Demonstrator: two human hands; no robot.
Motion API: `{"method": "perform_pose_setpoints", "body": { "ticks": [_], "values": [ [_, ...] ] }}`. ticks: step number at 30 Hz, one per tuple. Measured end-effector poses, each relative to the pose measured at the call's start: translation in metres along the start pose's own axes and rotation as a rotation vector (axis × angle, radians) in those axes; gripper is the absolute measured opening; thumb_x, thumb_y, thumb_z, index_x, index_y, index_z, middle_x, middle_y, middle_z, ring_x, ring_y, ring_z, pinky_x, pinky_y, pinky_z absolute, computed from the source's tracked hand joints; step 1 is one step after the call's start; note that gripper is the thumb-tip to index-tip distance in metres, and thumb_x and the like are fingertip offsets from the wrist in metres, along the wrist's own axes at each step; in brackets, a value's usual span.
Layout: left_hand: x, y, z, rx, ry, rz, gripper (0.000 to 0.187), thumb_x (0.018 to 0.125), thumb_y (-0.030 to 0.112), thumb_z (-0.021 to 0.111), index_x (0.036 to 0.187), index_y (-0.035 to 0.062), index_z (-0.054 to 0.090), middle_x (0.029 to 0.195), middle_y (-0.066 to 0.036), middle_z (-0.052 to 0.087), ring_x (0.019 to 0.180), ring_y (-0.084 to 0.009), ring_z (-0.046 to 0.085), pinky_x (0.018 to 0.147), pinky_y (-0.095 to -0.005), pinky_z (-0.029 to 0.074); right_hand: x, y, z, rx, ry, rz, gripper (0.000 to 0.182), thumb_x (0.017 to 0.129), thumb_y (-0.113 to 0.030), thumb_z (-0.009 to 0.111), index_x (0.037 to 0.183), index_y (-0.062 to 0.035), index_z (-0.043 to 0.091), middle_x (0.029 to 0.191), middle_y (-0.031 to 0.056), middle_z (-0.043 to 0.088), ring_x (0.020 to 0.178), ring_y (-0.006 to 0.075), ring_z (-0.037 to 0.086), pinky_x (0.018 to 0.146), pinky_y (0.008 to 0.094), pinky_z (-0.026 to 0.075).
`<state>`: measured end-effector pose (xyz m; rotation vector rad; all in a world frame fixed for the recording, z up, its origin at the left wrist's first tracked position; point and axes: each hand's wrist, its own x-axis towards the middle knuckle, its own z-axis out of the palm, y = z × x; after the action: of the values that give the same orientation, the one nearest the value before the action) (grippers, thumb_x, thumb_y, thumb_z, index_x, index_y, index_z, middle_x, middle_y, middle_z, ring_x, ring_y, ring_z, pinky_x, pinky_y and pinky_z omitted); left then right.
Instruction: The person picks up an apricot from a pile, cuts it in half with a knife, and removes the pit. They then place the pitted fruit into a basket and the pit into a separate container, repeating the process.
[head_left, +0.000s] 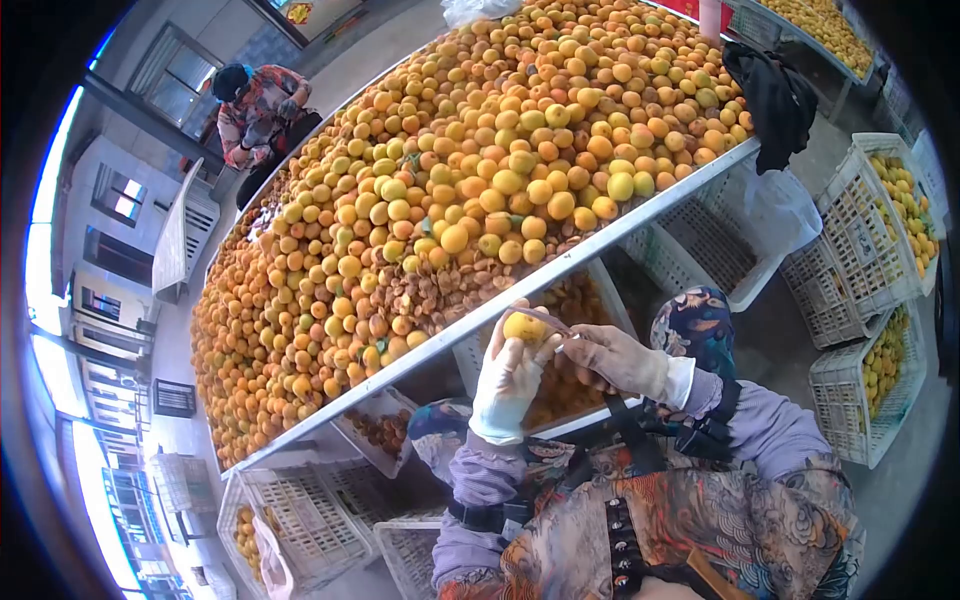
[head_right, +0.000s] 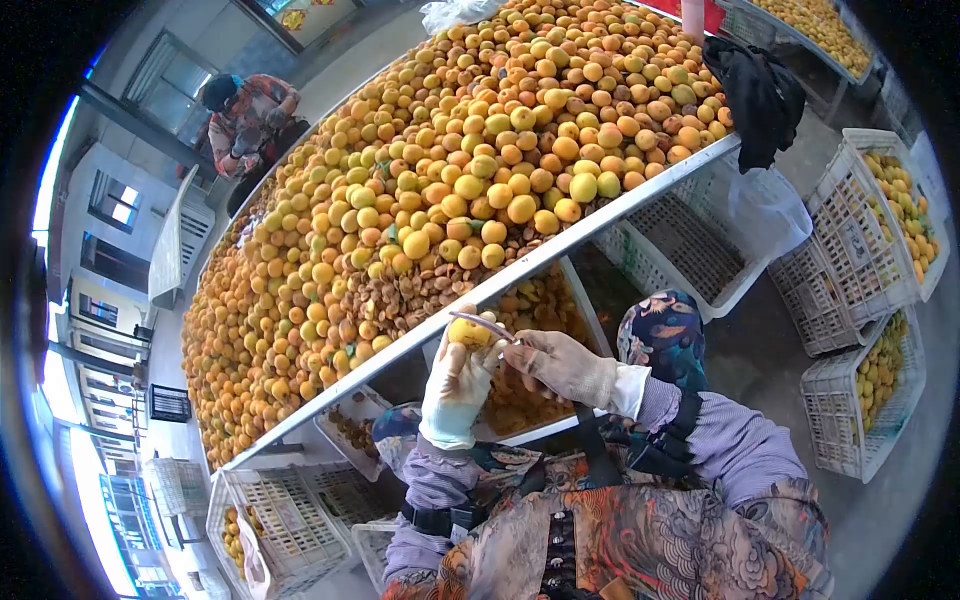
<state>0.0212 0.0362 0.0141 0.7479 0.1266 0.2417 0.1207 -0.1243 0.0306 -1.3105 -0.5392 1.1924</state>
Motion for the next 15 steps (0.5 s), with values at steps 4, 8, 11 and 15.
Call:
{"method": "perform_pose_setpoints", "body": {
  "ticks": [4,8,11,15],
  "values": [
    [-0.012,-0.013,0.002,-0.116,0.009,0.016,0.061,0.087,0.023,0.062,0.137,0.003,0.032,0.131,-0.016,0.045,0.12,-0.0282,0.046,0.103,-0.0397,0.036,-0.006,0.005,0.01,-0.028,0.041,0.028,0.031,0.094,-0.041,0.048,0.094,-0.0105,0.054,0.063,-0.0043,0.049,0.048,0.0035,0.044,0.042,0.0173,0.034],
    [-0.02,-0.018,-0.001,-0.18,0.003,0.026,0.064,0.086,0.023,0.064,0.137,0.0033,0.031,0.131,-0.016,0.045,0.12,-0.0288,0.046,0.105,-0.0402,0.034,-0.008,0.014,0.018,0.016,0.065,0.009,0.028,0.093,-0.037,0.053,0.095,-0.0089,0.054,0.064,-0.0044,0.05,0.051,0.0041,0.045,0.046,0.0187,0.036],
    [-0.025,-0.02,-0.003,-0.188,0.009,0.024,0.063,0.086,0.023,0.064,0.137,0.0031,0.031,0.131,-0.016,0.045,0.121,-0.029,0.045,0.105,-0.04,0.034,-0.009,0.016,0.02,-0.097,0.105,-0.026,0.029,0.093,-0.034,0.055,0.097,-0.0054,0.055,0.067,-0.0022,0.053,0.055,0.0072,0.048,0.05,0.0232,0.039],
    [-0.029,-0.022,-0.005,-0.176,-0.005,0.031,0.058,0.089,0.026,0.06,0.136,0.0036,0.034,0.131,-0.015,0.046,0.121,-0.0283,0.046,0.105,-0.0405,0.035,-0.008,0.024,0.026,-0.299,0.181,-0.138,0.033,0.093,-0.032,0.054,0.101,-0.0003,0.055,0.074,0.0045,0.059,0.068,0.0134,0.054,0.061,0.0308,0.044]
  ]
}}
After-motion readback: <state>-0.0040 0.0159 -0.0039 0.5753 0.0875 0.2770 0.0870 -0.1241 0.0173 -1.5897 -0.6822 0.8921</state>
